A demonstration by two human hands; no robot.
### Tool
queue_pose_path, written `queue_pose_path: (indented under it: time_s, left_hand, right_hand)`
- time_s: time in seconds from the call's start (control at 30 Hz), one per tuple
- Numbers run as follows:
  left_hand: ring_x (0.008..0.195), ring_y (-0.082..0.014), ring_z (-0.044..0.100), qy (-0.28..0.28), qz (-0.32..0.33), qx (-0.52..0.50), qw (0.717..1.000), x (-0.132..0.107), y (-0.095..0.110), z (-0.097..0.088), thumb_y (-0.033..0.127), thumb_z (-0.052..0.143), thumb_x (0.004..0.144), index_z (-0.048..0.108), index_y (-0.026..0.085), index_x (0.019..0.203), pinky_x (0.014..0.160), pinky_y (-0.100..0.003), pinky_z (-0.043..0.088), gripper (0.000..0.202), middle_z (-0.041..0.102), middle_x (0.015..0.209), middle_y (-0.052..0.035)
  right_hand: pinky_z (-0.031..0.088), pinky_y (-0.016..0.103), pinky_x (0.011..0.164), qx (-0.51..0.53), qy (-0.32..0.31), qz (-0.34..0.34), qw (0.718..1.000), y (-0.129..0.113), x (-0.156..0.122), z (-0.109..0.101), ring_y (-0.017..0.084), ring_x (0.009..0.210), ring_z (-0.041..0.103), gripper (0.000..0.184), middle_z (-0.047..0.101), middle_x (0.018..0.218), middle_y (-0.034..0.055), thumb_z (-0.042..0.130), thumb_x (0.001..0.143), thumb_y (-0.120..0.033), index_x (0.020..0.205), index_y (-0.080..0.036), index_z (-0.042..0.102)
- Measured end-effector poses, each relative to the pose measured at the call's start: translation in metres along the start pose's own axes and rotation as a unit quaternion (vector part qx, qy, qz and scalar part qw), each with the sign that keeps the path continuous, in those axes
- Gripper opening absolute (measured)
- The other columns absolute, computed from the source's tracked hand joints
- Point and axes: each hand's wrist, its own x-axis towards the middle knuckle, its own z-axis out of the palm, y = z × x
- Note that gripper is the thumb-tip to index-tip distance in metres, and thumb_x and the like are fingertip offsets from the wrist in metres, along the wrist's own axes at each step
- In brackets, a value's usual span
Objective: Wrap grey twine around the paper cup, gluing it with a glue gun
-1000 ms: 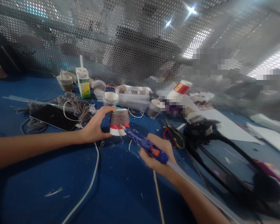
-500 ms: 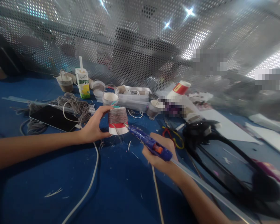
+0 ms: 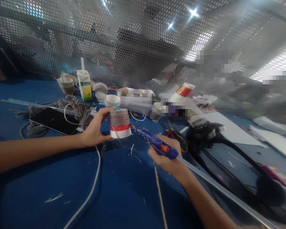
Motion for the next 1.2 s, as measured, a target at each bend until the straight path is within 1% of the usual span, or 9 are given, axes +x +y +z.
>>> queue_pose_path:
  time_s: [0.2,0.37,0.5,0.6,0.77,0.87,0.97,1.1,1.2]
  left_hand:
    - [0.131,-0.0339,0.047,-0.002,0.01,-0.02,1.0,0.001,0.002,-0.001,0.019,0.07,0.071,0.03,0.021,0.134,0.111,-0.054,0.043,0.074,0.043,0.133,-0.0168]
    - [0.13,-0.0343,0.046,0.009,0.001,0.017,1.0,0.001,0.003,-0.001,0.017,0.071,0.068,0.029,0.022,0.138,0.109,-0.054,0.045,0.082,0.042,0.135,-0.0159]
    - [0.126,-0.0329,0.047,-0.002,-0.023,0.067,0.997,0.0,0.007,-0.002,0.015,0.07,0.067,0.031,0.023,0.14,0.103,-0.051,0.05,0.084,0.044,0.132,-0.0144]
    - [0.124,-0.0335,0.047,-0.007,-0.039,0.086,0.996,0.0,0.01,-0.002,0.016,0.07,0.067,0.031,0.021,0.141,0.102,-0.052,0.05,0.084,0.044,0.131,-0.0151]
    - [0.122,-0.0335,0.047,-0.012,-0.072,0.092,0.993,0.001,0.011,-0.002,0.018,0.071,0.064,0.033,0.019,0.138,0.103,-0.055,0.047,0.083,0.044,0.129,-0.0145]
    - [0.122,-0.0332,0.047,-0.011,-0.094,0.094,0.991,0.002,0.012,-0.002,0.018,0.072,0.063,0.034,0.019,0.136,0.104,-0.055,0.046,0.082,0.045,0.128,-0.014]
    - [0.121,-0.0332,0.047,-0.004,-0.1,0.1,0.99,0.002,0.013,-0.001,0.018,0.074,0.061,0.036,0.018,0.134,0.105,-0.055,0.045,0.082,0.045,0.127,-0.0141]
    - [0.119,-0.0328,0.049,0.001,-0.099,0.107,0.989,0.002,0.013,-0.001,0.02,0.075,0.062,0.036,0.019,0.133,0.103,-0.055,0.046,0.081,0.046,0.126,-0.0134]
    - [0.118,-0.0323,0.048,0.0,-0.07,0.103,0.992,0.001,0.012,-0.001,0.023,0.075,0.063,0.036,0.019,0.134,0.102,-0.054,0.047,0.081,0.046,0.125,-0.0136]
  right_hand:
    - [0.04,0.025,0.043,-0.006,-0.007,-0.005,1.0,0.008,0.0,0.002,0.012,0.043,0.049,0.025,0.051,0.047,-0.0023,0.054,0.073,-0.024,0.053,-0.024,0.04]
    - [0.042,0.028,0.05,-0.099,-0.033,-0.047,0.993,0.016,0.009,0.006,0.015,0.052,0.053,0.025,0.052,0.061,-0.001,0.057,0.079,-0.04,0.065,-0.024,0.043]
    - [0.047,0.034,0.055,-0.182,-0.118,0.012,0.976,0.024,0.017,0.012,0.023,0.064,0.061,0.049,0.058,0.079,0.0031,0.072,0.063,-0.061,0.08,-0.024,0.045]
    - [0.053,0.04,0.071,-0.154,-0.172,0.02,0.973,0.033,0.018,0.012,0.03,0.085,0.065,0.066,0.061,0.094,0.0085,0.08,0.055,-0.06,0.097,-0.02,0.05]
    - [0.043,0.056,0.098,-0.149,-0.099,-0.08,0.981,0.031,0.013,-0.001,0.04,0.118,0.05,0.093,0.052,0.125,0.0183,0.077,0.058,-0.067,0.13,-0.017,0.042]
    - [0.037,0.054,0.106,-0.093,-0.082,-0.159,0.979,0.01,0.005,-0.008,0.037,0.131,0.041,0.072,0.043,0.144,0.0162,0.065,0.081,-0.049,0.14,-0.023,0.032]
    - [0.037,0.05,0.108,-0.003,-0.116,-0.214,0.97,-0.013,-0.004,-0.007,0.032,0.138,0.036,0.054,0.031,0.157,0.0091,0.054,0.089,-0.031,0.139,-0.028,0.034]
    - [0.046,0.047,0.099,0.073,-0.22,-0.201,0.952,-0.029,-0.013,0.004,0.029,0.126,0.045,0.038,0.034,0.157,0.0044,0.055,0.088,-0.031,0.125,-0.029,0.047]
    - [0.047,0.049,0.095,0.111,-0.237,-0.161,0.952,-0.029,-0.014,0.01,0.028,0.115,0.05,0.027,0.041,0.153,0.0051,0.054,0.09,-0.038,0.116,-0.03,0.052]
